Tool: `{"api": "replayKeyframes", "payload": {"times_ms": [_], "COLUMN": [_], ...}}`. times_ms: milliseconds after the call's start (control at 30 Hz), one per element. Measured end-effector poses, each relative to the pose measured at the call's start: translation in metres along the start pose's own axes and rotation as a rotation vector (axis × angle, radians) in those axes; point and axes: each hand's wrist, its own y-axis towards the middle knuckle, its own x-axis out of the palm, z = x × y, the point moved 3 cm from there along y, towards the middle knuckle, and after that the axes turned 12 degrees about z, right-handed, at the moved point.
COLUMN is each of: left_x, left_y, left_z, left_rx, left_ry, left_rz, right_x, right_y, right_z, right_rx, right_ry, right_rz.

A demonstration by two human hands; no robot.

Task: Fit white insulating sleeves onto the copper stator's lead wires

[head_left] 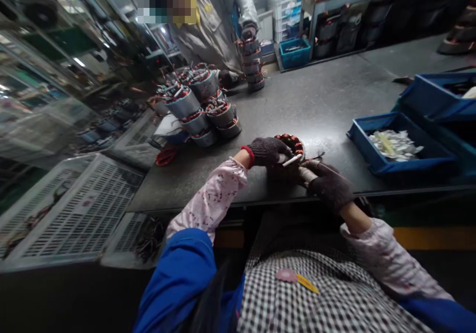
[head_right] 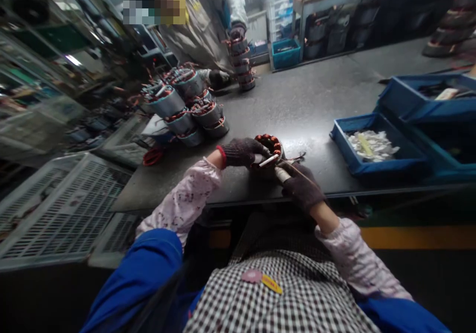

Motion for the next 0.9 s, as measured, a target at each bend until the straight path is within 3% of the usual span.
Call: {"api": "replayKeyframes", "payload": {"times_ms": [100,200,267,333,400,467,567,633,767,833,900], "left_x": [-0.006,-0.008,-0.011,-0.011,-0.008,-0.005,-0.012,-0.02,-0.021,-0.016,-0.006], "left_y": [-0.008,-0.017,-0.021,-0.024,-0.028,-0.036,-0.052,-0.061,-0.069,-0.066,-0.06], "left_z": [-0.01,-0.024,-0.018,0.005,0.036,0.06,0.067,0.066,0.069,0.059,0.04], "left_rx": [-0.114,-0.275,-0.271,-0.168,-0.051,0.03,0.032,0.071,0.282,0.243,0.153], "left_ry": [-0.24,-0.91,-1.276,-1.416,-1.327,-1.086,-0.777,-0.664,-0.536,-0.51,-0.471], "left_rz": [0.154,0.355,0.438,0.426,0.299,0.205,0.433,0.561,0.501,0.546,0.664], "right_x": [-0.016,-0.051,-0.07,-0.08,-0.079,-0.073,-0.057,-0.04,-0.016,-0.027,-0.054], "right_y": [-0.008,-0.028,-0.043,-0.053,-0.056,-0.052,-0.033,-0.016,0.002,-0.01,-0.036], "right_z": [0.009,0.006,-0.009,-0.031,-0.052,-0.062,-0.057,-0.048,-0.036,-0.033,-0.026], "right_rx": [0.152,0.325,0.289,0.073,-0.229,-0.544,-0.865,-0.895,-0.811,-0.819,-0.769], "right_ry": [0.202,0.467,0.603,0.621,0.533,0.373,-0.024,-0.267,-0.203,-0.193,-0.16], "right_rz": [-0.029,0.171,0.306,0.288,0.156,0.077,0.27,0.381,0.297,0.287,0.261]}}
